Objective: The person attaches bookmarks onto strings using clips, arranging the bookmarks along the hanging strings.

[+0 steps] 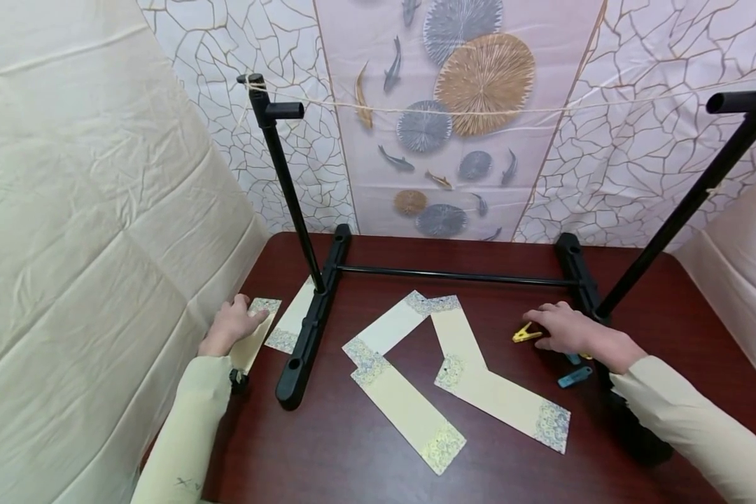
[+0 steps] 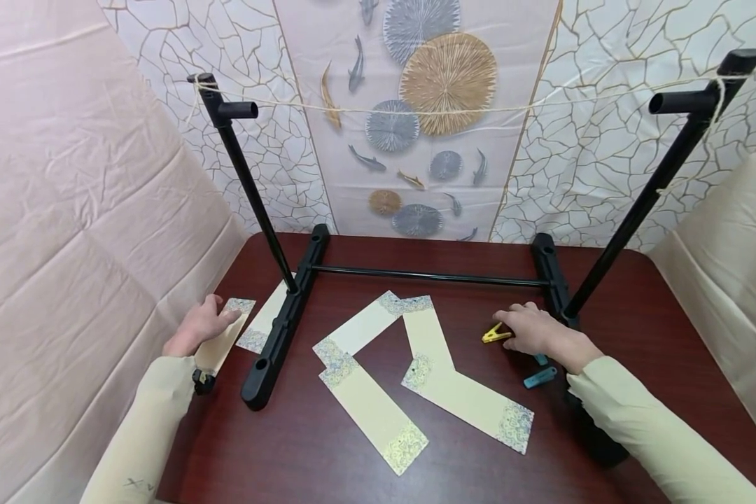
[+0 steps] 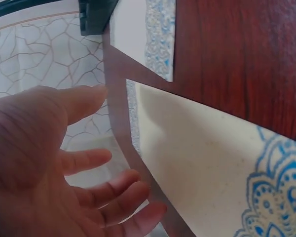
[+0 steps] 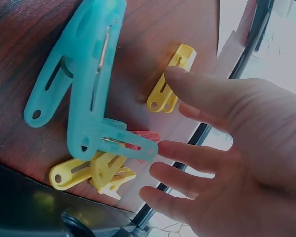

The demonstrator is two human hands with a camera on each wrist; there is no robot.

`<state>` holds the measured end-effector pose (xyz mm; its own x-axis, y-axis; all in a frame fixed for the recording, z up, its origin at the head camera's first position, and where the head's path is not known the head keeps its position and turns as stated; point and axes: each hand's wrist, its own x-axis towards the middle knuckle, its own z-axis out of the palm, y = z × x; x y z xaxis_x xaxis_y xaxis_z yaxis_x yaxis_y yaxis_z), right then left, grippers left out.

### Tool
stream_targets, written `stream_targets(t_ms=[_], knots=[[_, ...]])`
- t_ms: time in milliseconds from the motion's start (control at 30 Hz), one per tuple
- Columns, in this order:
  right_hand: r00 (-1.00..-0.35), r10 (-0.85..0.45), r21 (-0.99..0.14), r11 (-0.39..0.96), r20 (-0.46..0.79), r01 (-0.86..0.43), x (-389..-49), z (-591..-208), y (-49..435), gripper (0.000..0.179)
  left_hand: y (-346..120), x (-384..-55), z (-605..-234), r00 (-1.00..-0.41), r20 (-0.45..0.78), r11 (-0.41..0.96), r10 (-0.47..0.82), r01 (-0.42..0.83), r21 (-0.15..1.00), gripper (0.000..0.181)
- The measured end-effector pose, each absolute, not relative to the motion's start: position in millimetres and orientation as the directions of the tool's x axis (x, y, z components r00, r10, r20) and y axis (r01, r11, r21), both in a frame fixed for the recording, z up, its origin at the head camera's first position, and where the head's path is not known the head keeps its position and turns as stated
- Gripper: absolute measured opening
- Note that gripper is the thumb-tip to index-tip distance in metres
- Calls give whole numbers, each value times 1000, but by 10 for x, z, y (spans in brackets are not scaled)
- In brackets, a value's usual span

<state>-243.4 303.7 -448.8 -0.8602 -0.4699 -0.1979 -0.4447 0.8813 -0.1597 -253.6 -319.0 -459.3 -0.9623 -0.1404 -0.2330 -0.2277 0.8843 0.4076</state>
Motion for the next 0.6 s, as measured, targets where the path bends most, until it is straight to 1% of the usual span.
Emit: stream_targets(t_ms=[167,400,500,600], knots=[[-861,-458,-153,888,-222,-433,-2409,-4498,3037,41,-3192,-2523,-4633,-945,-272,885,-183,-279,372,76],[-858,-457,-84,889,-234,-450,-2389,-4532,3058,28,-3171,-2539,-4691,-941,-288,914,-179,-267,304,87],[-859,-467,-64,884,-210,-464,-2401,-4543,3047,21,-3177,-2542,-4687,-936,-294,918,-194,-279,283,88],[-862,-469,-55,882,-193,-468,-2422,-4548,3032,19,-3177,-2547,-4665,-931,-295,918,-215,-296,264,83]])
